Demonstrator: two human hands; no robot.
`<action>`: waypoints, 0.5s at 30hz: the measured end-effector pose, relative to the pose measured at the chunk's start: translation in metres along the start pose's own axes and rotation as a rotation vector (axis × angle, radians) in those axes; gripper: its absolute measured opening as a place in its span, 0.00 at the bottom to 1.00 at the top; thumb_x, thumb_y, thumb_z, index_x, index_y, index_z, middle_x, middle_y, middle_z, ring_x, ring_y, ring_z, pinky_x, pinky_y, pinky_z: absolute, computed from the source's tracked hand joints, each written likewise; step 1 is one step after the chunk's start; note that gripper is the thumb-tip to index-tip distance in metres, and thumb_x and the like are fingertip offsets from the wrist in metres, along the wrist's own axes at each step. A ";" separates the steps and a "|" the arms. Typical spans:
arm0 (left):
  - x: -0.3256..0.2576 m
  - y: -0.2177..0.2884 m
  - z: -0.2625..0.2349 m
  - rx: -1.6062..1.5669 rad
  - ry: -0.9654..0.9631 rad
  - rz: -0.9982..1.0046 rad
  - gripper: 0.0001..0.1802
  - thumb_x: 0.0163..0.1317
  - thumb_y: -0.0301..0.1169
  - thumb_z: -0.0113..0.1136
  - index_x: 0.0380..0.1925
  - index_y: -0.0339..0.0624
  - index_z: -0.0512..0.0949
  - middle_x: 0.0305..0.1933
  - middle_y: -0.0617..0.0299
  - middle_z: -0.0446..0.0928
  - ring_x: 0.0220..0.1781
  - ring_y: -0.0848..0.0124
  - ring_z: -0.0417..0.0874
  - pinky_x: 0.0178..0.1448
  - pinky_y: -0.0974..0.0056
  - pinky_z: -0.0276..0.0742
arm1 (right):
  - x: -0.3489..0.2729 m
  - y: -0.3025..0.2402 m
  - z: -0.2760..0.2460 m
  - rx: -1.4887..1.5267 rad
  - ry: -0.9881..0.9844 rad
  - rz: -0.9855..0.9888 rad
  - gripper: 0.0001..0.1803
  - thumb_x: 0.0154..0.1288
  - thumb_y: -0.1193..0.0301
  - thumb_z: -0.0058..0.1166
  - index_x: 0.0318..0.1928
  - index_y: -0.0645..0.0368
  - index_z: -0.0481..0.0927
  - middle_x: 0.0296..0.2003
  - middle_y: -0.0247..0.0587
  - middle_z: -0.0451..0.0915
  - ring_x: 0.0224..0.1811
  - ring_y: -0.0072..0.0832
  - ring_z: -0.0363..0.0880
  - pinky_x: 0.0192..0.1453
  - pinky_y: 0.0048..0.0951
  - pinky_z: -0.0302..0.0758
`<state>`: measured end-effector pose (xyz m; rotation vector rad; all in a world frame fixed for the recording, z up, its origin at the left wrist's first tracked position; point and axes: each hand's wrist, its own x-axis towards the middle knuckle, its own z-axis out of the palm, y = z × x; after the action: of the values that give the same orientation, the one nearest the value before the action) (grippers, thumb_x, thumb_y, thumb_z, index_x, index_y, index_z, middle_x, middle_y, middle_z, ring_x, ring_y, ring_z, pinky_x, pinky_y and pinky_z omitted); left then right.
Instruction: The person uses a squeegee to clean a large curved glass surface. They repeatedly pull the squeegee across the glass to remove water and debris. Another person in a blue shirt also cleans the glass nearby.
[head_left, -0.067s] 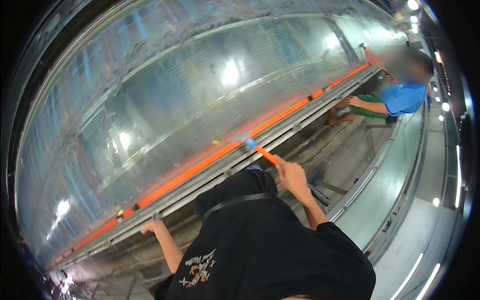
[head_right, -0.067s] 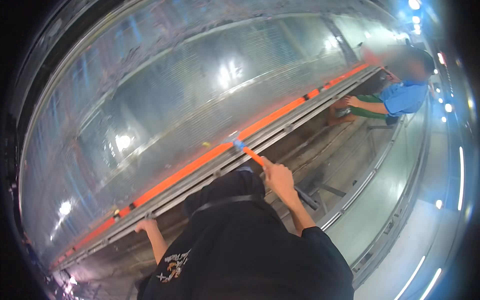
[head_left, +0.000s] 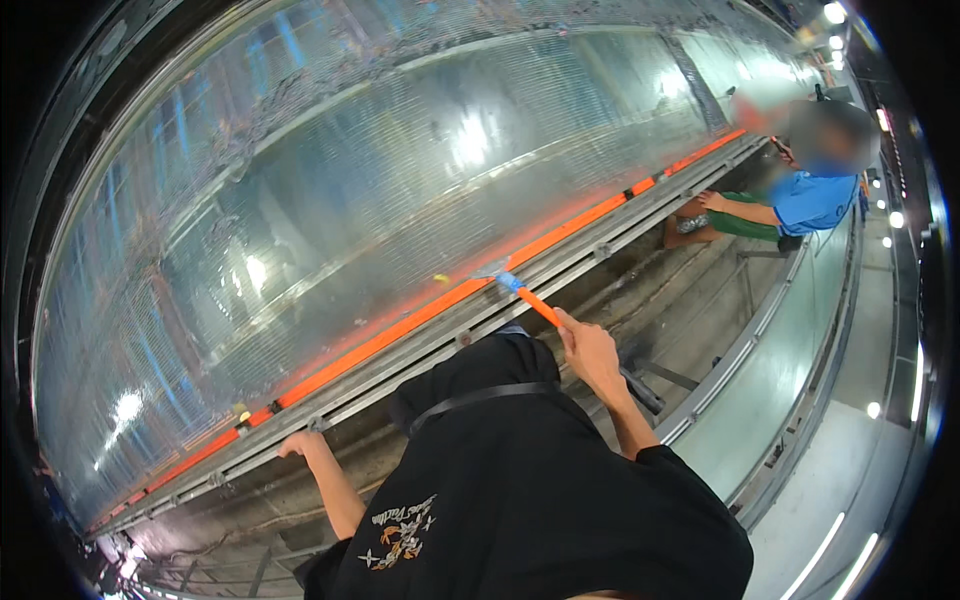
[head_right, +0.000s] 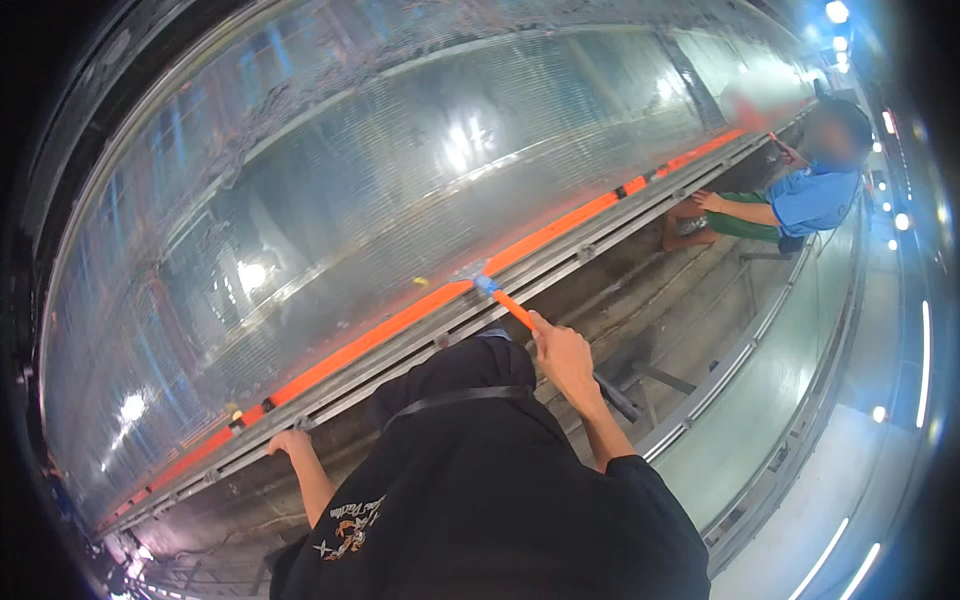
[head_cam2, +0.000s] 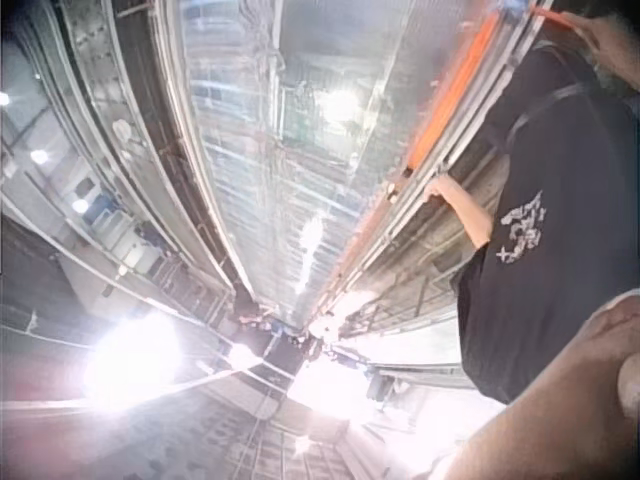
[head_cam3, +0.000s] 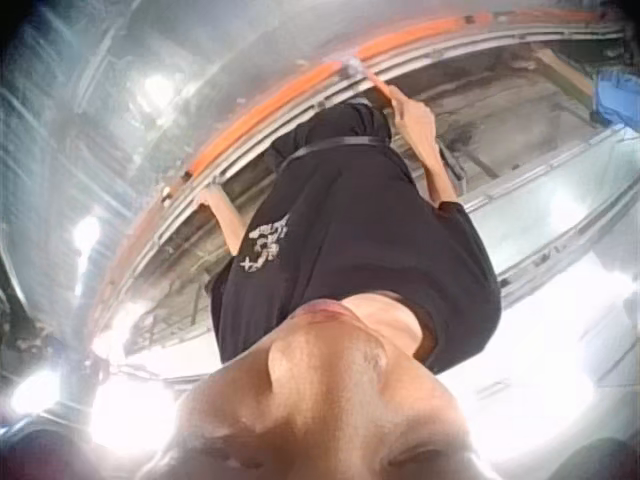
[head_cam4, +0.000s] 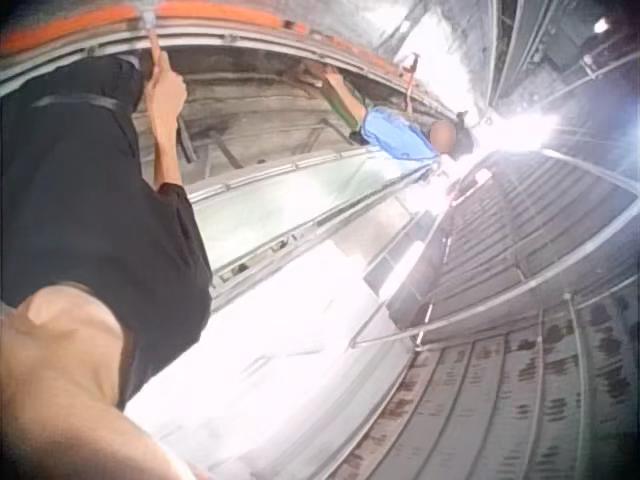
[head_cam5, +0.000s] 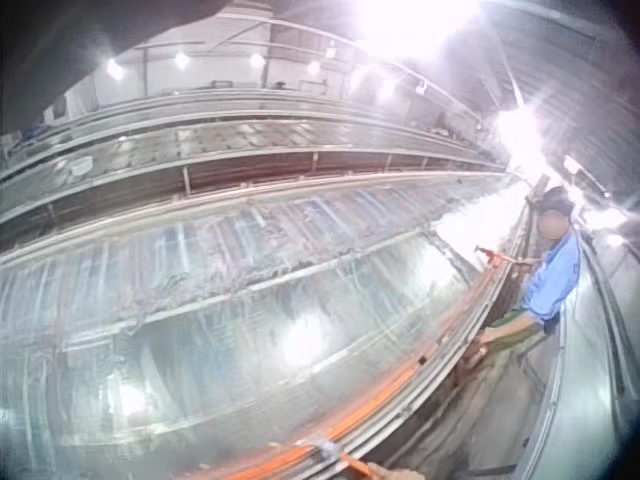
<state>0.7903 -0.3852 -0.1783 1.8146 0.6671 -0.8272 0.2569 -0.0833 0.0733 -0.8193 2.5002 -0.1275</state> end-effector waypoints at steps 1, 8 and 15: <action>0.005 0.007 0.004 0.138 0.043 -0.050 0.47 0.62 0.72 0.45 0.73 0.56 0.69 0.80 0.61 0.63 0.77 0.54 0.66 0.75 0.51 0.64 | -0.006 -0.005 0.003 0.000 0.008 0.011 0.21 0.74 0.63 0.51 0.66 0.43 0.78 0.28 0.59 0.82 0.33 0.59 0.82 0.39 0.57 0.78; -0.017 -0.002 0.020 0.304 0.207 0.221 0.54 0.63 0.75 0.38 0.69 0.36 0.70 0.73 0.45 0.69 0.73 0.45 0.71 0.75 0.47 0.67 | -0.005 -0.054 0.009 -0.140 -0.126 -0.024 0.23 0.75 0.63 0.50 0.68 0.39 0.75 0.30 0.60 0.82 0.34 0.59 0.84 0.39 0.58 0.79; -0.055 -0.007 0.032 0.392 0.373 0.216 0.62 0.63 0.78 0.33 0.65 0.23 0.71 0.67 0.36 0.75 0.68 0.38 0.75 0.73 0.44 0.70 | 0.093 -0.095 0.009 -0.214 -0.038 -0.123 0.23 0.74 0.65 0.49 0.68 0.47 0.72 0.28 0.58 0.84 0.31 0.59 0.85 0.35 0.59 0.80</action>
<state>0.7440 -0.4165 -0.1478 2.3847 0.5515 -0.4992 0.2473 -0.2140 0.0479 -1.0526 2.4556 0.1156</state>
